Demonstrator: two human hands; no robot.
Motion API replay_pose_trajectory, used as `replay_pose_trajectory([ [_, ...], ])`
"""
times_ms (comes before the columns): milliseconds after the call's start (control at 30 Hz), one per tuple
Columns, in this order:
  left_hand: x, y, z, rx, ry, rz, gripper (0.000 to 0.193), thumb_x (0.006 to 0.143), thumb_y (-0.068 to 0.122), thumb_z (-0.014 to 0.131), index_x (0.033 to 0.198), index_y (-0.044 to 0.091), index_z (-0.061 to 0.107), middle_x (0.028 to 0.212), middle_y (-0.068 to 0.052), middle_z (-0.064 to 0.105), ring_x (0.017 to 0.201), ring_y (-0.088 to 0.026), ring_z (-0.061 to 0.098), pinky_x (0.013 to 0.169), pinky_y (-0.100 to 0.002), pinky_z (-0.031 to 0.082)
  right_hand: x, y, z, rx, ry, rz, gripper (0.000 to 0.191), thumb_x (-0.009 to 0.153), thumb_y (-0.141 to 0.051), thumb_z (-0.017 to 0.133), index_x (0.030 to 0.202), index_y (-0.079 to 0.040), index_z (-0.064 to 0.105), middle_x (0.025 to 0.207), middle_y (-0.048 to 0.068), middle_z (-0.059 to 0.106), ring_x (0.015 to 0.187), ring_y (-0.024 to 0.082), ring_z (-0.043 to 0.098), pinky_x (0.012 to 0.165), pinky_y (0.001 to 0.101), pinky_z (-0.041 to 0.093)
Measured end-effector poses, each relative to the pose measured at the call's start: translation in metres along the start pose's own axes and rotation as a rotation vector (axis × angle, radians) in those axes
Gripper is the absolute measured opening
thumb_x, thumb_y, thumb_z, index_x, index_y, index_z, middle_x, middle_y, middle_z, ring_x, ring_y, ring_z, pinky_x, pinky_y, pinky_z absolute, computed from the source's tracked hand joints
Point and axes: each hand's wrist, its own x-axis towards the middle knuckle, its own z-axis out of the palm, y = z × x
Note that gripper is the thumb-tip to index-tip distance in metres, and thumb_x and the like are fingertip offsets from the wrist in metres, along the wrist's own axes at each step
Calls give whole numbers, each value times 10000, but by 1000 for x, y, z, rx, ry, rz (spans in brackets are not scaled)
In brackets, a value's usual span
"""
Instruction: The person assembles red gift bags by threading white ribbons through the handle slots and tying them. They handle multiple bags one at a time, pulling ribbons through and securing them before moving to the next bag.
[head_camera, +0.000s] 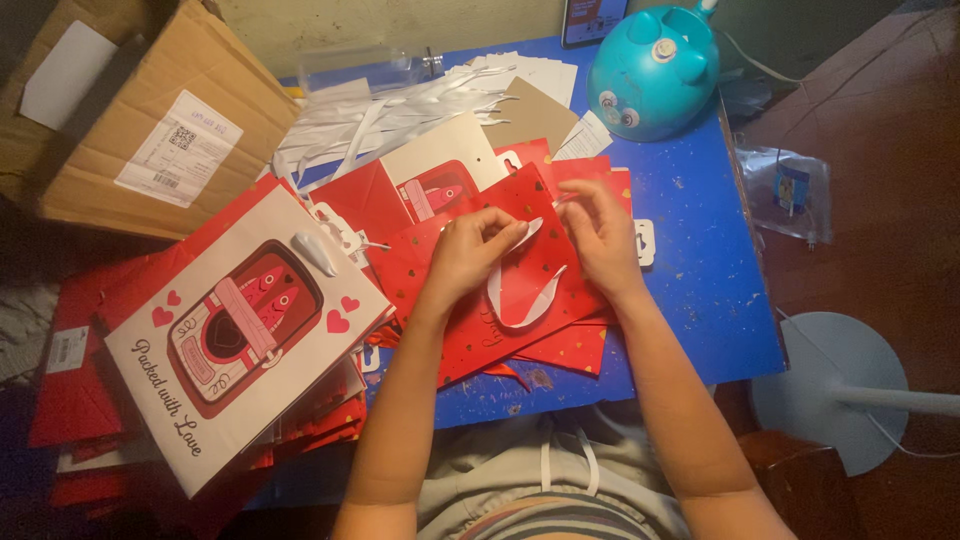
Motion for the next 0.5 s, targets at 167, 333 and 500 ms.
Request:
replay_pose_trajectory([
  [167,-1,2,1,-25,-2,-7,324,953,378,671,991,64,739,779,-26,784,710,-94,742,649,-262,548,-1,1,-2,-51,-82,-18,340,993,1,589,1331,-12,622,1223,120,716,1186,205,658,990,311,523],
  [333,-5,11,1,-106,4,-73,321,909,301,700,1138,76,678,760,-42,768,707,-93,748,626,-269,567,1,2,0,-81,-108,156,243,964,-45,623,1198,-28,684,1107,71,768,1057,149,725,917,301,566],
  [500,-3,15,4,-27,17,-36,308,915,286,720,1133,73,674,766,-25,786,717,-75,746,647,-258,555,2,0,-7,-178,-225,61,200,962,-62,629,1143,-4,691,1016,65,762,937,138,713,827,306,549],
])
